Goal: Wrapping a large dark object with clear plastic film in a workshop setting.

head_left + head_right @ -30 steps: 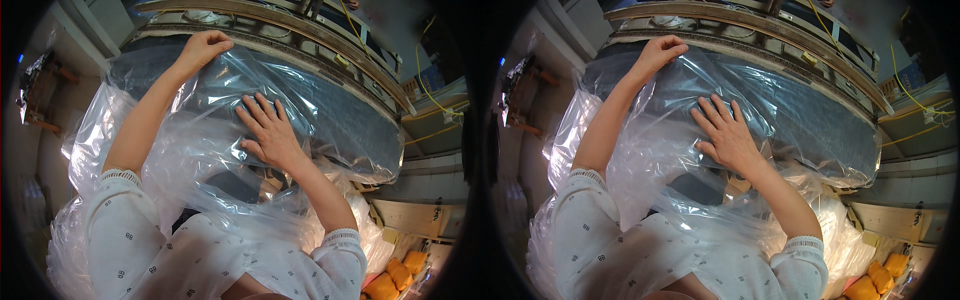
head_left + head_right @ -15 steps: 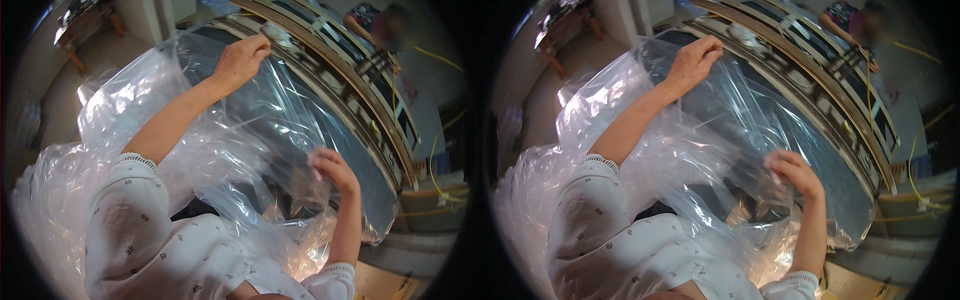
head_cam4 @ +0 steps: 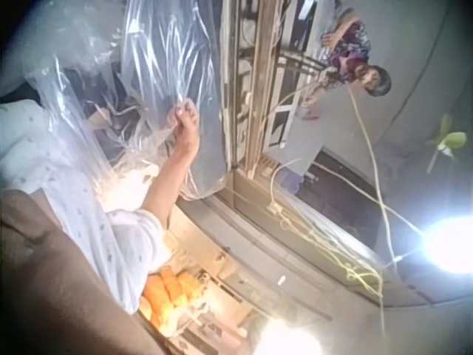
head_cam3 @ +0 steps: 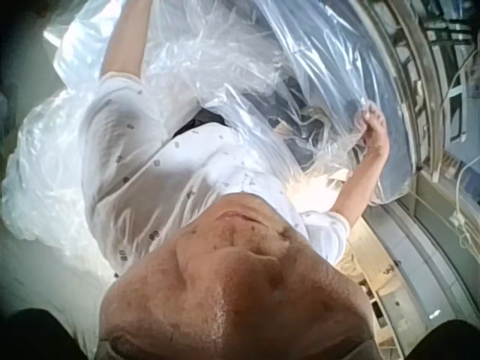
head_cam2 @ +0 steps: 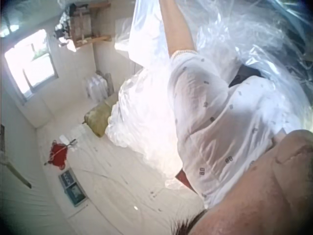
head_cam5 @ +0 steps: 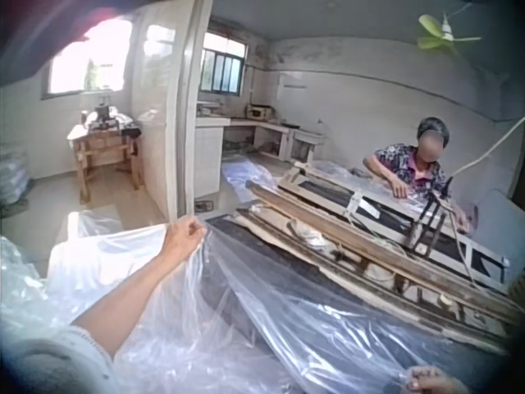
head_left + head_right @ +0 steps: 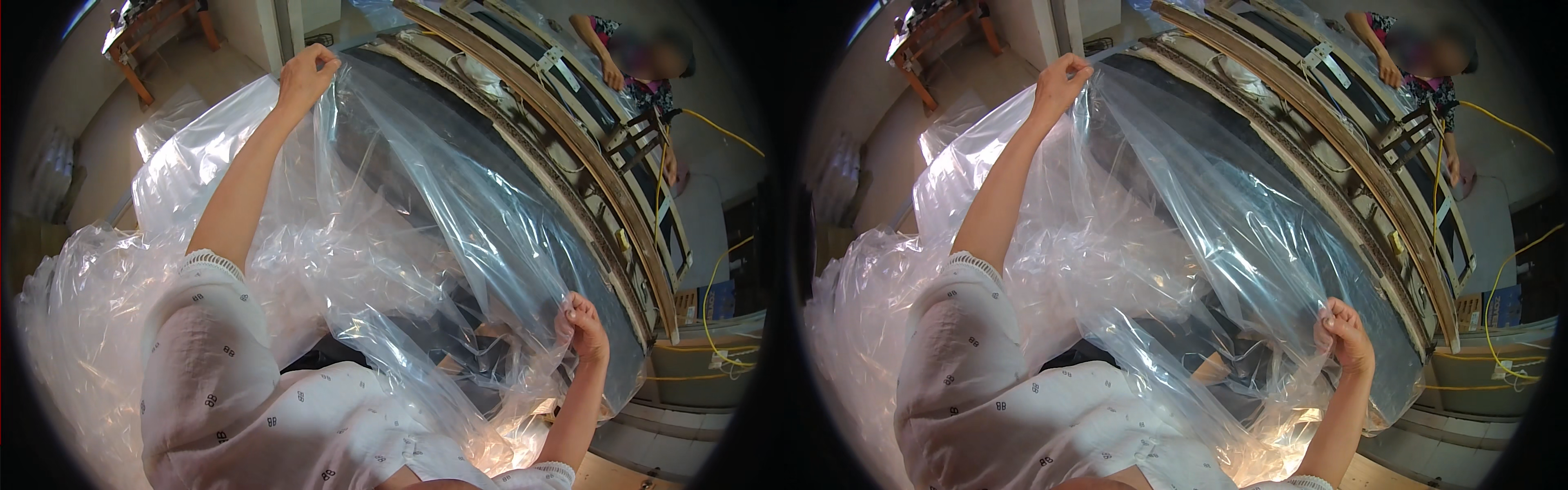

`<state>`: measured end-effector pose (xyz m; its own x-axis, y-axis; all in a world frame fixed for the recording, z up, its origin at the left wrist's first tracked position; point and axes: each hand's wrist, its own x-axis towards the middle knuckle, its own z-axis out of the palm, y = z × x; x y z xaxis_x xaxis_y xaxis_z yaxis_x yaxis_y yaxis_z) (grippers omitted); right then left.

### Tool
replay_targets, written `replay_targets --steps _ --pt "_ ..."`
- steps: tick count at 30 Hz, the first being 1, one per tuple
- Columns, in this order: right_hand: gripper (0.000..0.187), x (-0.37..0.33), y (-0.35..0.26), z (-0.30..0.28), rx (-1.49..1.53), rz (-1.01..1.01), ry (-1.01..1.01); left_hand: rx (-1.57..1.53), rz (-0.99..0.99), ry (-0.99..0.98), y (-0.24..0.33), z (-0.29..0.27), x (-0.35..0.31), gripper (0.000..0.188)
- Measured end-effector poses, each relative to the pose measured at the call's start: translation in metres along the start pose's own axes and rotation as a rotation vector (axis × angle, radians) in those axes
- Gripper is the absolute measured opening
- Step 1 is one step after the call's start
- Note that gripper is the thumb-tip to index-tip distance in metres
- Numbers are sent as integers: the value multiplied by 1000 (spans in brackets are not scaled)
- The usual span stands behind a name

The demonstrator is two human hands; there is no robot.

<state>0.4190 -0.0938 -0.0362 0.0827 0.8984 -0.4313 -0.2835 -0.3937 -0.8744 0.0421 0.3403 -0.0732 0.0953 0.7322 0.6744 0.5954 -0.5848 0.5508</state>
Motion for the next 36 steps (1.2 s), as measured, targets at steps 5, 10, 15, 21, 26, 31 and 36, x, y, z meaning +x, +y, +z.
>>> replay_targets --steps 5,10,15,21,26,31,36 --pt "18 2 -2 8 -4 -34 33 -52 -111 -83 -3 5 7 16" --pt "16 5 2 5 -59 -62 51 -587 -357 -213 -13 1 13 14" --pt "15 3 6 17 -115 -125 117 -650 -538 -321 -6 -5 25 13" --pt "14 -23 10 39 -256 -200 242 -671 -612 -364 2 26 41 11" --pt "20 -51 45 41 -406 344 -229 340 -178 -322 -68 81 73 25" --pt "26 -129 169 -15 -978 559 147 453 521 50 -87 127 46 25" --pt "24 -232 250 -55 -1324 1139 775 336 340 -175 -43 132 36 22"
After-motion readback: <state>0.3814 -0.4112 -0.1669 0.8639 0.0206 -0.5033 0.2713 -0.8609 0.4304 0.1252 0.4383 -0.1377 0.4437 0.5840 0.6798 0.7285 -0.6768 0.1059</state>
